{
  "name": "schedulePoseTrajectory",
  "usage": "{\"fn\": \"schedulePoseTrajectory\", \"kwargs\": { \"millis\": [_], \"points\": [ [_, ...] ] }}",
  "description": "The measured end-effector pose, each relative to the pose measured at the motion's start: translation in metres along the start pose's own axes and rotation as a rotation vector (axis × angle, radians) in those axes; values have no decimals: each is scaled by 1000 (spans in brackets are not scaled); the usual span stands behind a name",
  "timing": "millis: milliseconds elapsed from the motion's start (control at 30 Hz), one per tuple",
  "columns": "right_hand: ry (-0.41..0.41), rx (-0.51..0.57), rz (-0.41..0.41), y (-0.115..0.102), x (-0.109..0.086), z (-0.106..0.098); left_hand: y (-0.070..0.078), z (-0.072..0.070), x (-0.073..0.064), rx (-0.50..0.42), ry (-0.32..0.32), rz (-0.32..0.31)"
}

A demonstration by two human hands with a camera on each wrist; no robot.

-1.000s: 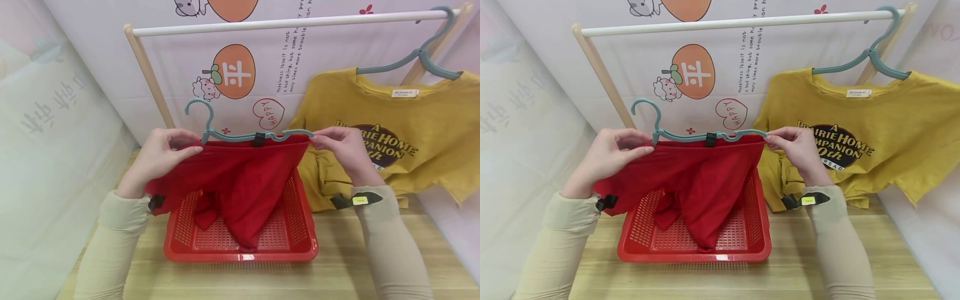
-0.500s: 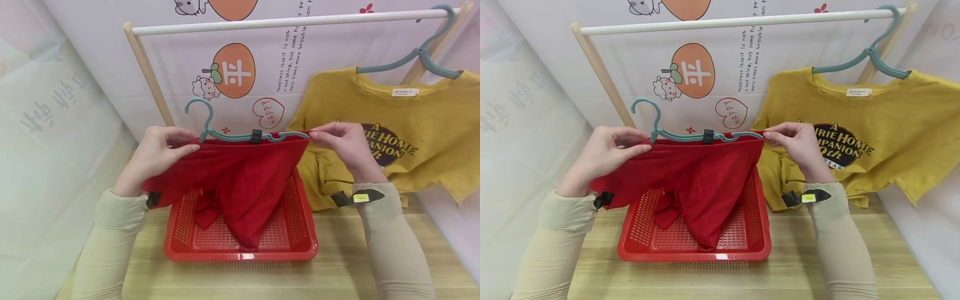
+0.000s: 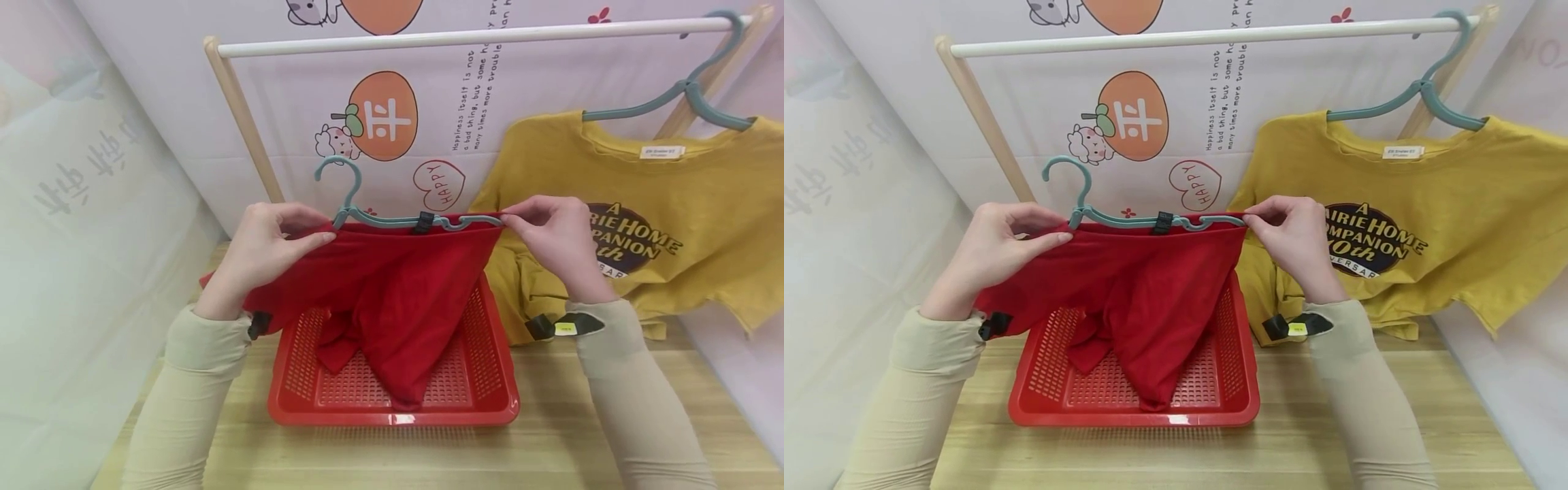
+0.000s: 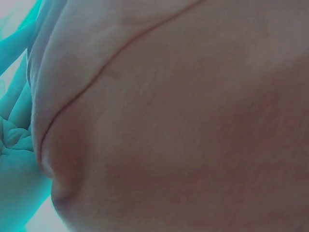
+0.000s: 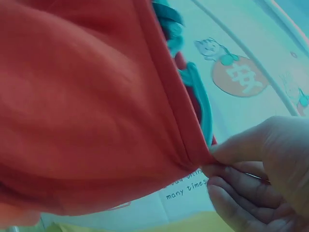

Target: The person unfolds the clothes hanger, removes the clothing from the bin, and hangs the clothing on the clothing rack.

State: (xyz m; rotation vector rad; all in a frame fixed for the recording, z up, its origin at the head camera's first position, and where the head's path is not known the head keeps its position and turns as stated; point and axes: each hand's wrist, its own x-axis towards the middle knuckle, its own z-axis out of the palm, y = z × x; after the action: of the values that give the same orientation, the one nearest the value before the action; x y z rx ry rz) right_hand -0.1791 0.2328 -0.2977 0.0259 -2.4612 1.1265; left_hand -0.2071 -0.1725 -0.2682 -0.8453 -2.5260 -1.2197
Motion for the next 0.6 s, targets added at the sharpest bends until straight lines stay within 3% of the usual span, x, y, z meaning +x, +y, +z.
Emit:
{"fn": "schedulePoseTrajectory", "kwargs": {
  "millis": [133, 400, 600],
  "points": [
    [60, -65, -85, -4, -1, 6, 0, 1, 1, -17, 13, -19],
    [137, -70, -152, -5, -1, 16, 1, 3, 2, -13, 46, -41],
    [139, 39, -77, -5, -1, 20, 1, 5, 3, -28, 63, -57]
  ]
}}
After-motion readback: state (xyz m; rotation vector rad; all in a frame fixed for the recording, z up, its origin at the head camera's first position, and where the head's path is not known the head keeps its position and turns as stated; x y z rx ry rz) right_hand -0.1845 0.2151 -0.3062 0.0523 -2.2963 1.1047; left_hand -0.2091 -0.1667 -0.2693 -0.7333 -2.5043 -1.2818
